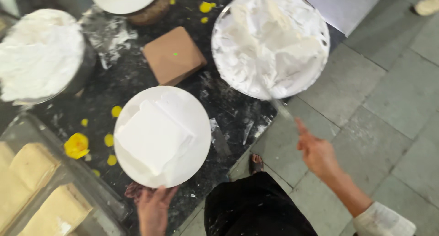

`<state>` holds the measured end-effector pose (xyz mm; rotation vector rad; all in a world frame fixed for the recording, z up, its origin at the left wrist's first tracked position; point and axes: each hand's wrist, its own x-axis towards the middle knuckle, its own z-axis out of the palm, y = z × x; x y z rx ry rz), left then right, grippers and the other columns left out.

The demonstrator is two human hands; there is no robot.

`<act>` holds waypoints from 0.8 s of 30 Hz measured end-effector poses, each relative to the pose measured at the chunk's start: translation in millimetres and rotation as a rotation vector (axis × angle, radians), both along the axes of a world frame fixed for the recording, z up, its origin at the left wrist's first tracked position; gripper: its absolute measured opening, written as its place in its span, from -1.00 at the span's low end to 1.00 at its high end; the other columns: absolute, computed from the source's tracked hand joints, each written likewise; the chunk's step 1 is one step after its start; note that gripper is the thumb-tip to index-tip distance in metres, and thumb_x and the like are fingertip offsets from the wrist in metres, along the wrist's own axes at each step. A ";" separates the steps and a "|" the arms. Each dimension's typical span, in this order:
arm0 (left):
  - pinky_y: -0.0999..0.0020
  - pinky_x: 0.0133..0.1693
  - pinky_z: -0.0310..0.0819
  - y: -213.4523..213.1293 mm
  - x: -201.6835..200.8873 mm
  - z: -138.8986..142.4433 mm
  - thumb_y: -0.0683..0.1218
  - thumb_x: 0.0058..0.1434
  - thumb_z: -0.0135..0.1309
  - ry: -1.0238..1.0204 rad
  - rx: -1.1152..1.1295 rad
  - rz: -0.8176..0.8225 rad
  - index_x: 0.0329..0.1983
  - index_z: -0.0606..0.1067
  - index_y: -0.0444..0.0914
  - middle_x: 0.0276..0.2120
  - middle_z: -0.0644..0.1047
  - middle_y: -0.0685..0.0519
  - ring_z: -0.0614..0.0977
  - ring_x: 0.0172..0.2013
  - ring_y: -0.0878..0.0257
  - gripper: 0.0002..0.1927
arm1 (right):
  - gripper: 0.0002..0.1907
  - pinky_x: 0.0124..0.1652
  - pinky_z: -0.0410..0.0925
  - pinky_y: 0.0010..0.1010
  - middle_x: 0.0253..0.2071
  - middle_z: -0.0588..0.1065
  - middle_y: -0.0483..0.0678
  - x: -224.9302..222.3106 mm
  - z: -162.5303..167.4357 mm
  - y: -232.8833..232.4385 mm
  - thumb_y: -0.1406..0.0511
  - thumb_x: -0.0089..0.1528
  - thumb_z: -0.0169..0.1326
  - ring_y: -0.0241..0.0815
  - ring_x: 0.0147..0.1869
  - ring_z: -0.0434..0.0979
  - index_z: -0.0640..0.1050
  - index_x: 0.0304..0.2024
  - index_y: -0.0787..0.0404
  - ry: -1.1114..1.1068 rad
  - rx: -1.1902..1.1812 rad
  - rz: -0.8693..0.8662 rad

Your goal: The person holds a plate with a square sponge cake layer and uses a spatula to scoop white cream from a large bowl and spread it over the top and sides of the cake, rotating the plate as they work. They continue adding and smoothing cream until the layer is coated, then lift the plate.

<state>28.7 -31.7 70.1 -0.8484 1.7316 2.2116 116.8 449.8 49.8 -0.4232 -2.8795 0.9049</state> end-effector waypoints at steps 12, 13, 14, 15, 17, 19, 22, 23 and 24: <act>-0.06 -0.08 0.67 -7.5 -28.8 17.5 -0.39 0.21 -0.12 -0.010 -0.056 0.081 0.57 0.01 -0.05 0.28 0.36 -0.25 0.57 0.09 -0.12 -0.13 | -0.28 -0.47 0.38 -0.09 -0.14 0.48 0.10 86.0 -27.3 -72.8 0.36 0.25 -0.11 0.13 -0.45 0.52 0.16 0.48 -0.11 -0.028 0.269 -0.081; -0.06 -0.08 0.67 -4.1 -29.6 21.5 -0.39 0.20 -0.12 -0.016 -0.064 0.086 0.57 0.01 -0.04 0.28 0.35 -0.26 0.58 0.08 -0.11 -0.13 | -0.33 -0.48 0.38 -0.19 -0.20 0.51 0.03 89.3 -24.7 -78.5 0.34 0.30 -0.15 0.00 -0.50 0.50 0.17 0.47 -0.08 0.028 0.115 -0.095; -0.06 -0.07 0.68 1.8 -28.6 24.9 -0.39 0.20 -0.12 -0.022 -0.075 0.093 0.57 0.00 -0.03 0.28 0.35 -0.26 0.58 0.07 -0.11 -0.12 | -0.39 -0.50 0.38 -0.29 -0.26 0.53 -0.04 91.4 -17.7 -85.9 0.32 0.34 -0.20 -0.13 -0.55 0.48 0.18 0.47 -0.06 0.081 -0.043 -0.107; -0.06 -0.06 0.68 7.2 -26.3 28.9 -0.39 0.19 -0.12 -0.033 -0.088 0.098 0.57 0.00 -0.02 0.28 0.34 -0.27 0.59 0.06 -0.10 -0.11 | -0.43 -0.52 0.38 -0.39 -0.32 0.55 -0.11 88.2 -7.7 -92.2 0.30 0.39 -0.24 -0.26 -0.59 0.45 0.19 0.47 -0.03 0.127 -0.204 -0.118; -0.07 -0.05 0.68 15.0 -22.8 36.8 -0.38 0.21 -0.12 -0.109 -0.118 0.089 0.57 -0.05 -0.05 0.27 0.37 -0.34 0.60 0.04 -0.13 -0.11 | -0.42 -0.59 0.32 -0.48 -0.35 0.57 -0.12 62.6 14.4 -107.0 0.26 0.37 -0.27 -0.34 -0.63 0.40 0.13 0.48 0.02 0.106 -0.437 -0.150; -0.07 -0.04 0.66 18.1 -20.4 43.0 -0.37 0.23 -0.12 -0.160 -0.132 0.100 0.58 -0.09 -0.07 0.27 0.39 -0.36 0.61 0.04 -0.15 -0.12 | -0.38 -0.58 0.31 -0.56 -0.40 0.56 -0.14 26.3 37.6 -128.3 0.26 0.36 -0.26 -0.39 -0.62 0.35 0.06 0.49 0.05 0.035 -0.609 -0.083; -0.05 -0.01 0.65 16.2 -23.7 45.4 -0.37 0.22 -0.12 -0.146 -0.112 0.107 0.57 -0.11 -0.08 0.29 0.37 -0.29 0.58 0.10 -0.10 -0.11 | -0.34 -0.51 0.29 -0.57 -0.47 0.47 -0.13 -26.7 66.5 -164.9 0.32 0.36 -0.19 -0.39 -0.56 0.29 0.07 0.53 0.00 -0.116 -0.920 0.056; -0.04 0.00 0.66 15.1 -26.2 44.1 -0.39 0.19 -0.12 -0.110 -0.096 0.087 0.57 -0.10 -0.08 0.30 0.35 -0.25 0.56 0.14 -0.05 -0.09 | -0.33 -0.51 0.27 -0.56 -0.49 0.43 -0.12 -41.9 73.7 -174.5 0.34 0.37 -0.16 -0.39 -0.54 0.27 0.09 0.54 -0.02 -0.165 -1.046 0.083; -0.02 0.01 0.67 14.1 -28.8 42.2 -0.40 0.17 -0.12 -0.072 -0.080 0.066 0.57 -0.10 -0.09 0.32 0.34 -0.21 0.55 0.17 0.00 -0.08 | -0.34 -0.51 0.27 -0.56 -0.49 0.42 -0.13 -54.6 80.1 -181.2 0.35 0.37 -0.15 -0.40 -0.53 0.27 0.12 0.53 -0.03 -0.184 -1.069 0.083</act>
